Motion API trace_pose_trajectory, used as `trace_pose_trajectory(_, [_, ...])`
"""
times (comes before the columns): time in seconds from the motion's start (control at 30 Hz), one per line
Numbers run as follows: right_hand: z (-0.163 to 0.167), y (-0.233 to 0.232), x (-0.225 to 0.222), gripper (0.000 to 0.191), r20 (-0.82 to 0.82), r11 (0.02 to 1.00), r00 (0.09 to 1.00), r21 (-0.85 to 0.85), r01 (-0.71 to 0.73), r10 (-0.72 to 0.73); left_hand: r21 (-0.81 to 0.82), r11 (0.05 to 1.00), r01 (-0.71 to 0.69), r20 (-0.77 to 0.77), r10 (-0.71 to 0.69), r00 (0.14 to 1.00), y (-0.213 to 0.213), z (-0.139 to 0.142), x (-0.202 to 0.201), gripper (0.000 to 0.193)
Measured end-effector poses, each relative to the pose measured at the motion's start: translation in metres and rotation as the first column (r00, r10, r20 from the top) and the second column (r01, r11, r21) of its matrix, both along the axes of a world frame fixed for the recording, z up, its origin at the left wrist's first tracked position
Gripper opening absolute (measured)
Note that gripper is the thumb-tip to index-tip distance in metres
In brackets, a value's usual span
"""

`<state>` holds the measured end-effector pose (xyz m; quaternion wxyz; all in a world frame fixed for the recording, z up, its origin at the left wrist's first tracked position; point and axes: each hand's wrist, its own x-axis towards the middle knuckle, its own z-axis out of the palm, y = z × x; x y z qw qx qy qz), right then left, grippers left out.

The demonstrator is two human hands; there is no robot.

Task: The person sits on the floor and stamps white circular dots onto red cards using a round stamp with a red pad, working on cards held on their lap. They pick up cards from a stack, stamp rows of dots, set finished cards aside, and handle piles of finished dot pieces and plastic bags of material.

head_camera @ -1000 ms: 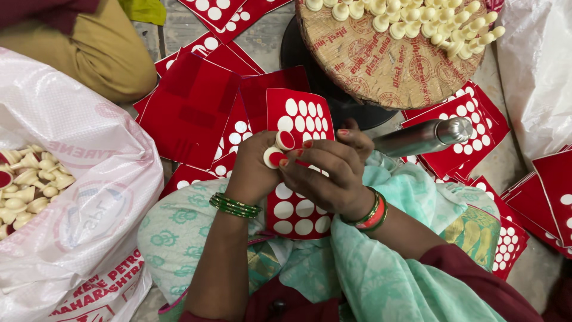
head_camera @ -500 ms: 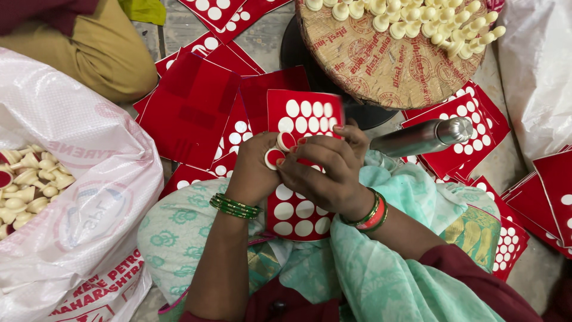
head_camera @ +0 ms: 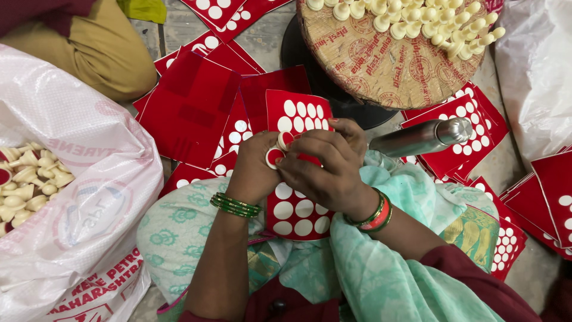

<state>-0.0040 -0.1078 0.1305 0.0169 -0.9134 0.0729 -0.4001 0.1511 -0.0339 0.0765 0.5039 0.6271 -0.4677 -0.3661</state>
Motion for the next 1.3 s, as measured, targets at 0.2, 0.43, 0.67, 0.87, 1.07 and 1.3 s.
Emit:
trace_pose_trajectory(0.2, [0.003, -0.002, -0.002, 0.020, -0.061, 0.995, 0.996, 0.083, -0.055, 0.060, -0.098, 0.995, -0.005, 0.007, 0.006, 1.000, 0.000, -0.004, 0.000, 0.021])
trace_pose_trajectory(0.43, [0.005, -0.002, -0.006, 0.026, -0.155, 0.986, 0.981, 0.137, -0.092, 0.114, -0.048, 0.998, -0.032, -0.074, 0.028, 0.997, 0.000, -0.003, 0.000, 0.010])
trace_pose_trajectory(0.67, [0.005, 0.002, -0.013, 0.037, -0.112, 0.991, 0.993, 0.130, -0.015, 0.029, -0.039, 0.997, -0.062, -0.081, 0.059, 0.995, -0.001, 0.003, 0.002, 0.013])
trace_pose_trajectory(0.87, [-0.009, 0.002, -0.004, 0.072, -0.277, 0.990, 0.958, 0.133, -0.036, 0.072, -0.072, 0.996, -0.046, -0.092, 0.039, 0.995, 0.000, -0.001, 0.002, 0.013])
trace_pose_trajectory(1.07, [-0.014, 0.001, -0.004, 0.072, -0.294, 0.983, 0.952, 0.181, -0.026, 0.079, -0.125, 0.986, -0.107, -0.144, 0.088, 0.986, 0.001, -0.005, 0.004, 0.018])
trace_pose_trajectory(1.3, [-0.008, 0.000, -0.017, 0.062, -0.174, 0.964, 0.978, 0.259, -0.063, 0.111, -0.147, 0.945, -0.293, -0.356, 0.226, 0.907, 0.006, 0.000, 0.019, 0.018])
